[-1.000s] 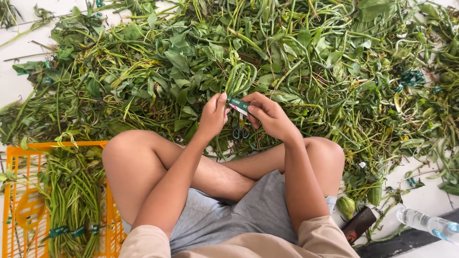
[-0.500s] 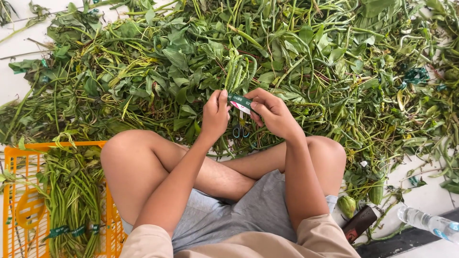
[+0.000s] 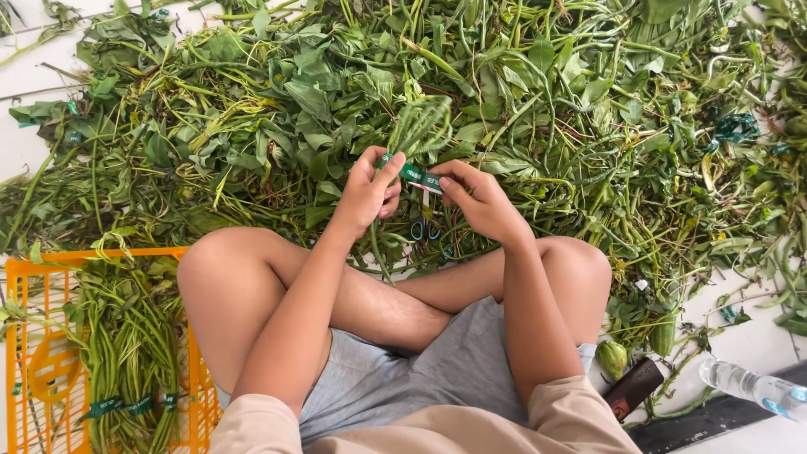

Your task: Gathering leafy green vegetables into bunches and binding them with tape using a manual dispenser.

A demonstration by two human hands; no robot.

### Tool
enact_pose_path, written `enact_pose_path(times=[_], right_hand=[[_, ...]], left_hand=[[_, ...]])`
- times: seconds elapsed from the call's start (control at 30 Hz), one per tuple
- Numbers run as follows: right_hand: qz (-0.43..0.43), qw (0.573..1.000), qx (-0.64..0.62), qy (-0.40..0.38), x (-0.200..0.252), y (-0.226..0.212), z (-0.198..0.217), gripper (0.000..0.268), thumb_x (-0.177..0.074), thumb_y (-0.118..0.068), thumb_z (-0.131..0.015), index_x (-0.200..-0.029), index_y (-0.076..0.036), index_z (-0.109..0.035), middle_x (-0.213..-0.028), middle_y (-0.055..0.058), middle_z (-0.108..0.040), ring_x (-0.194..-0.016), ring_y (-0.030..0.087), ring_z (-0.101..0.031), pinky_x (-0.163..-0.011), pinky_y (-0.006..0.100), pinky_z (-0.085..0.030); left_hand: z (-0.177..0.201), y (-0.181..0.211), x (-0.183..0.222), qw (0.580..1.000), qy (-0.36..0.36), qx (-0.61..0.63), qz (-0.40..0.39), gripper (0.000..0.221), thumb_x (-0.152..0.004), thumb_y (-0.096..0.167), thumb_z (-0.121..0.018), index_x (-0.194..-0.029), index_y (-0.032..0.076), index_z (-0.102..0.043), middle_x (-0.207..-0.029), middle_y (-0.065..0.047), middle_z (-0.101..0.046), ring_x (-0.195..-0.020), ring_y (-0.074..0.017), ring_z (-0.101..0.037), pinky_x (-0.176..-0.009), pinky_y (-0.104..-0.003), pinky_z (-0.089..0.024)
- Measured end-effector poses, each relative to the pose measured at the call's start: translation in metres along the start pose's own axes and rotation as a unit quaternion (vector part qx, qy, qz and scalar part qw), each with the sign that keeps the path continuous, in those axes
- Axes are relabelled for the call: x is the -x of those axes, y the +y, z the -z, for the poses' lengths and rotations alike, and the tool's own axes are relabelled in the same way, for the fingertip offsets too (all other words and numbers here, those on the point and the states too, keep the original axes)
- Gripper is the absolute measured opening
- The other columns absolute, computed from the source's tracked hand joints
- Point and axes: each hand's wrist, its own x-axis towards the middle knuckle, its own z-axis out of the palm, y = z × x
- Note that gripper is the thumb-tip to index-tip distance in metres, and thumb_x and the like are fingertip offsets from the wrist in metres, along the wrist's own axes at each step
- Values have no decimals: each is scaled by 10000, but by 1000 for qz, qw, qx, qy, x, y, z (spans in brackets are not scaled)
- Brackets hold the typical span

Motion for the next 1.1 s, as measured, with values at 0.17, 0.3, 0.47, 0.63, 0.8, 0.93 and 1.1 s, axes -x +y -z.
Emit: enact_pose_path(times=[0.17, 0.3, 0.47, 0.63, 0.8, 0.93, 1.1], right_hand=[[-4, 997, 60, 49, -10, 14, -14, 202, -1062, -123, -569, -1212, -29, -667, -1012, 183, -667, -1011, 338, -656, -949, 474, -500], [-144, 971, 188, 40, -8, 48, -13, 264, -1053, -346, -590, -1104, -109, -695, -983, 168, -684, -1014, 386, -673, -906, 532, -508], [-254, 930, 223, -145, -3, 76, -46, 396, -989, -382, -557, -806, -88, -749, -704, 104, -731, -737, 318, -727, -783, 463, -534], [-210, 874, 430, -85, 0, 143, -84, 508, -986, -396, -659, -554, -150, -557, -406, -3, -452, -348, 172, -463, -436, 332, -419], [-197, 821, 534, -47, -1, 135, -89, 570, -947, -465, -699, -525, -160, -468, -378, -18, -371, -312, 127, -378, -386, 288, -351], [-211, 832, 510, -50, 7, 125, -75, 484, -925, -438, -736, -591, -133, -565, -468, 18, -496, -412, 171, -545, -454, 326, -468], [-277, 909, 307, -57, 20, 77, -41, 461, -901, -526, -740, -732, -97, -717, -645, 109, -627, -688, 344, -688, -692, 470, -547]], left_hand=[[0, -3, 2, 996, 36, -82, -19, 331, -1097, 348, -498, -1146, 25, -441, -595, -12, -430, -384, -125, -497, -394, -262, -417], [9, -13, -2, 973, 94, -206, -32, 395, -1103, 400, -434, -1137, 8, -473, -614, -18, -543, -443, -135, -582, -479, -280, -506], [7, 1, 5, 957, 125, -261, -24, 517, -1098, 456, -417, -1193, -48, -486, -616, -33, -565, -496, -160, -599, -539, -323, -519], [2, 12, 13, 954, 129, -269, -11, 611, -1102, 471, -379, -1273, -113, -447, -596, -28, -562, -494, -149, -587, -542, -318, -507], [6, 11, 15, 944, 143, -297, -14, 668, -1091, 499, -371, -1301, -131, -442, -576, -56, -586, -520, -194, -609, -592, -385, -517], [9, 18, 17, 934, 146, -327, -12, 680, -1099, 508, -327, -1340, -120, -423, -589, -48, -605, -532, -182, -636, -571, -359, -507], [10, 21, 16, 894, 186, -408, -25, 654, -1098, 520, -294, -1281, -81, -475, -917, -284, -661, -900, -458, -691, -733, -551, -528]])
